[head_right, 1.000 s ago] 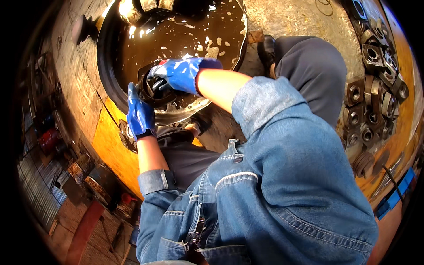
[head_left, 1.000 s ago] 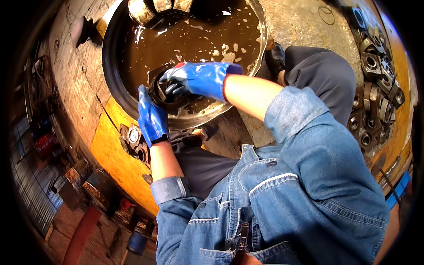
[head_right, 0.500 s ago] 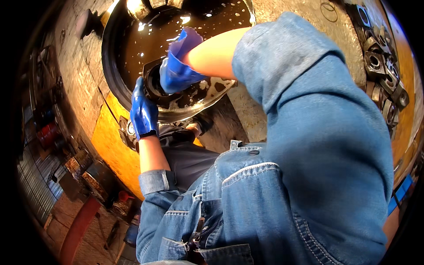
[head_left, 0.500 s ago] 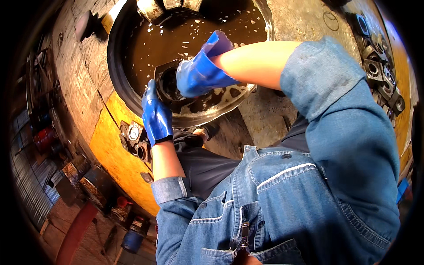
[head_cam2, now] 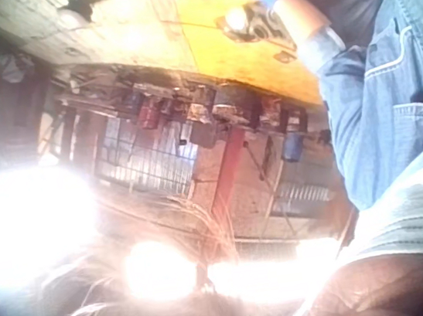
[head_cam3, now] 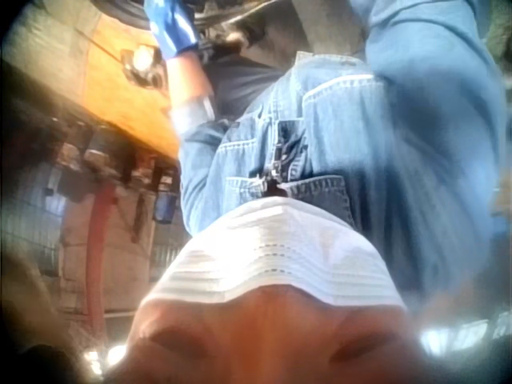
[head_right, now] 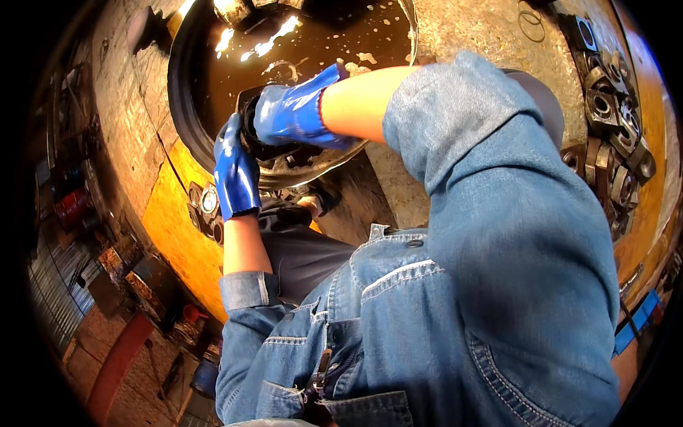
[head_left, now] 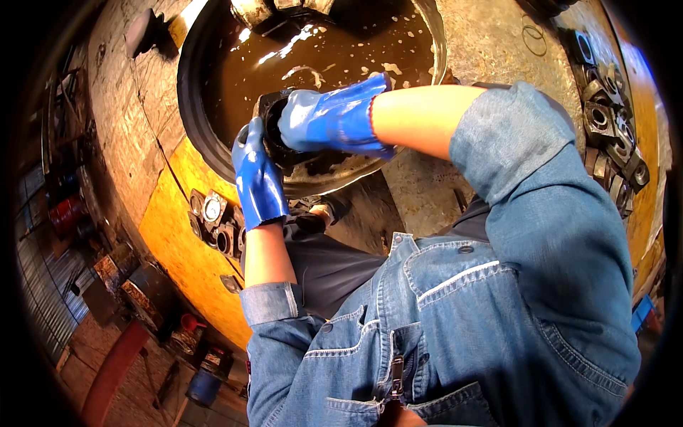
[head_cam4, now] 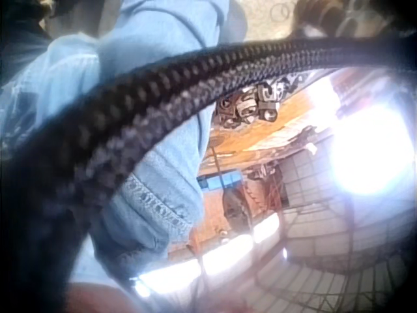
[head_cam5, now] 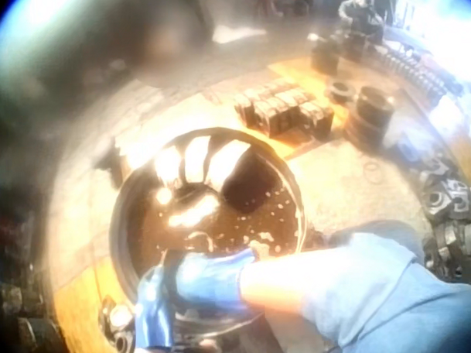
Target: The person cleans metal parts in a basin of liquid using a brush while wearing blue gloves.
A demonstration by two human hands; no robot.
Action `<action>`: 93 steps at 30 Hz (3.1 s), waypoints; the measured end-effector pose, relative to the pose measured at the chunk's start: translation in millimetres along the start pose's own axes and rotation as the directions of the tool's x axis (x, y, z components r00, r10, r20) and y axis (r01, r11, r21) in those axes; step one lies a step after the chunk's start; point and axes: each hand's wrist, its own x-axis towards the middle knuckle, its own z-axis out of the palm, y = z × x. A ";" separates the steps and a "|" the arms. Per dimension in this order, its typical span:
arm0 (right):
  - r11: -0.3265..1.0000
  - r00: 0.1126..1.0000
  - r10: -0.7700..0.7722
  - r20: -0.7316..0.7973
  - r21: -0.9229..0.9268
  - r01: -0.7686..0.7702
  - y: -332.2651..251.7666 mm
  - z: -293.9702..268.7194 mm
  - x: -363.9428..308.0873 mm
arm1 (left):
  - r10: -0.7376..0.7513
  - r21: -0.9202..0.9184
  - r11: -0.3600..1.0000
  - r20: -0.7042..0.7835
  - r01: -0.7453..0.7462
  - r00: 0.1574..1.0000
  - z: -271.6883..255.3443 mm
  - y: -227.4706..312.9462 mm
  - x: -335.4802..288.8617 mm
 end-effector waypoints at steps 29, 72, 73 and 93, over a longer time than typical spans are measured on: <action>0.545 0.680 0.537 -0.499 0.821 0.172 37.4 114.3 26.8 | 0.372 0.701 0.616 0.142 -0.359 0.917 13.6 13.0 -24.9; 0.495 0.869 0.380 -0.316 0.863 0.098 34.3 65.5 -16.5 | 0.384 0.521 0.707 0.284 -0.478 0.879 0.2 0.8 -14.9; 0.706 0.832 0.373 -0.411 0.707 0.033 26.3 57.9 -34.4 | 0.346 0.503 0.754 0.243 -0.423 0.906 -3.4 0.0 -16.0; 0.848 0.873 0.280 -0.399 0.529 -0.030 48.5 57.9 -8.3 | 0.394 0.575 0.713 0.146 -0.402 0.908 7.2 0.9 -16.9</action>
